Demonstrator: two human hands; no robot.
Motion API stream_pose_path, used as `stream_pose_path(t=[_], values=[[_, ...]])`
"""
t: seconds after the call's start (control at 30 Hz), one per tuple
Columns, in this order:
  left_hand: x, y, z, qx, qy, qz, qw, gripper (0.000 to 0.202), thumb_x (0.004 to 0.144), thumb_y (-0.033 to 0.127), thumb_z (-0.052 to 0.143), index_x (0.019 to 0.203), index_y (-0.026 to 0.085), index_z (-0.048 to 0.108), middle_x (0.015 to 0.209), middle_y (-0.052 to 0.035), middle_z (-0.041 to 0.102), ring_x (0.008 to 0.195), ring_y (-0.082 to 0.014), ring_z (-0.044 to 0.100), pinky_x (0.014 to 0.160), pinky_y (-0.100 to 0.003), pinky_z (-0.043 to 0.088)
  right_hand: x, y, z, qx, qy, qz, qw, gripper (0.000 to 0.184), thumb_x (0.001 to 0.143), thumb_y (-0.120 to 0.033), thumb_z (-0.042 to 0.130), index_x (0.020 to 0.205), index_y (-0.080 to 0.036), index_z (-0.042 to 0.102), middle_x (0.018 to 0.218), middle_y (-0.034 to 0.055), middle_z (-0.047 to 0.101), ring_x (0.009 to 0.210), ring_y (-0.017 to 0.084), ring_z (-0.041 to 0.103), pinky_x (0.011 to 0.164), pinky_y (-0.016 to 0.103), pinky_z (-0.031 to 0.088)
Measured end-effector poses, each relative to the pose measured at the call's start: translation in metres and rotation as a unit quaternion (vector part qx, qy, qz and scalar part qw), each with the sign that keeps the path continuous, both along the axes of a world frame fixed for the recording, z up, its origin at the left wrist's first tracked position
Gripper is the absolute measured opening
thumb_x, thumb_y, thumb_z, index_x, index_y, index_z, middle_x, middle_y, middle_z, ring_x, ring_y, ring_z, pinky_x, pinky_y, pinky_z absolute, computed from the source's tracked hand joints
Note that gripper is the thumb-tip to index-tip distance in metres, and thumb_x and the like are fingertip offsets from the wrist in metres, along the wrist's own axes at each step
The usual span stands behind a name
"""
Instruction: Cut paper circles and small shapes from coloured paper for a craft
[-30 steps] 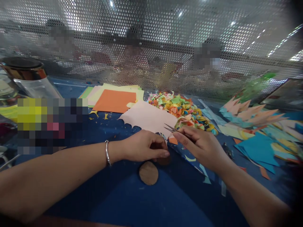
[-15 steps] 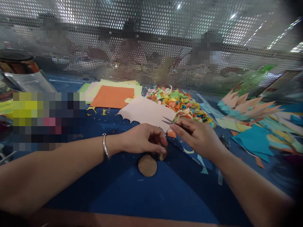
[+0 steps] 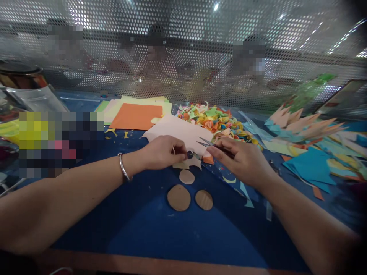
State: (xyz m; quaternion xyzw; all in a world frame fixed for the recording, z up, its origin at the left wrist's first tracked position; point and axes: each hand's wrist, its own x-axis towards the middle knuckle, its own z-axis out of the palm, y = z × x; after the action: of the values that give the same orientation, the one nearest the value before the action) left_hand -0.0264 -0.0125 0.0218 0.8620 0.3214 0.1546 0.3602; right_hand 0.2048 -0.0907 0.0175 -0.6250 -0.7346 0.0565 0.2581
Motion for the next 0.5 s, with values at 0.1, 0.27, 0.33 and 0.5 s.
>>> stream_pose_path(t=[0.1, 0.27, 0.33, 0.5], values=[[-0.010, 0.021, -0.001, 0.138, -0.006, 0.108, 0.985, 0.016, 0.082, 0.023, 0.058, 0.093, 0.018, 0.070, 0.089, -0.0044, 0.070, 0.073, -0.0141, 0.058, 0.070, -0.028, 0.045, 0.002, 0.001, -0.001, 0.003, -0.003, 0.005, 1.000, 0.044, 0.092, -0.059, 0.047, 0.073, -0.021, 0.057, 0.050, -0.0041, 0.043, 0.044, 0.011, 0.040, 0.046, 0.027, 0.029], [-0.030, 0.056, -0.014, 0.249, 0.073, 0.240, 0.935, 0.045, 0.081, 0.035, 0.063, 0.120, 0.011, 0.059, 0.113, -0.0148, 0.066, 0.110, -0.0290, 0.057, 0.099, -0.041, 0.041, 0.003, 0.001, 0.001, 0.014, -0.009, 0.009, 1.000, 0.043, 0.093, -0.058, 0.046, 0.072, -0.022, 0.056, 0.050, -0.0038, 0.044, 0.043, 0.011, 0.038, 0.046, 0.027, 0.029], [-0.035, 0.065, -0.021, 0.231, 0.135, 0.263, 0.927, 0.062, 0.077, 0.044, 0.067, 0.128, 0.012, 0.053, 0.124, -0.0181, 0.062, 0.123, -0.0348, 0.050, 0.106, -0.047, 0.035, 0.003, 0.001, 0.001, 0.016, -0.014, 0.007, 1.000, 0.043, 0.093, -0.059, 0.046, 0.072, -0.022, 0.055, 0.050, -0.0037, 0.044, 0.042, 0.010, 0.037, 0.046, 0.028, 0.030], [-0.036, 0.075, -0.028, 0.134, 0.129, 0.284, 0.941, 0.075, 0.070, 0.044, 0.076, 0.133, 0.013, 0.050, 0.114, -0.0135, 0.069, 0.111, -0.0312, 0.060, 0.099, -0.042, 0.041, 0.003, 0.000, 0.000, 0.031, -0.023, 0.001, 0.999, 0.043, 0.092, -0.059, 0.047, 0.072, -0.022, 0.055, 0.052, -0.0021, 0.049, 0.044, 0.011, 0.042, 0.048, 0.028, 0.032]])
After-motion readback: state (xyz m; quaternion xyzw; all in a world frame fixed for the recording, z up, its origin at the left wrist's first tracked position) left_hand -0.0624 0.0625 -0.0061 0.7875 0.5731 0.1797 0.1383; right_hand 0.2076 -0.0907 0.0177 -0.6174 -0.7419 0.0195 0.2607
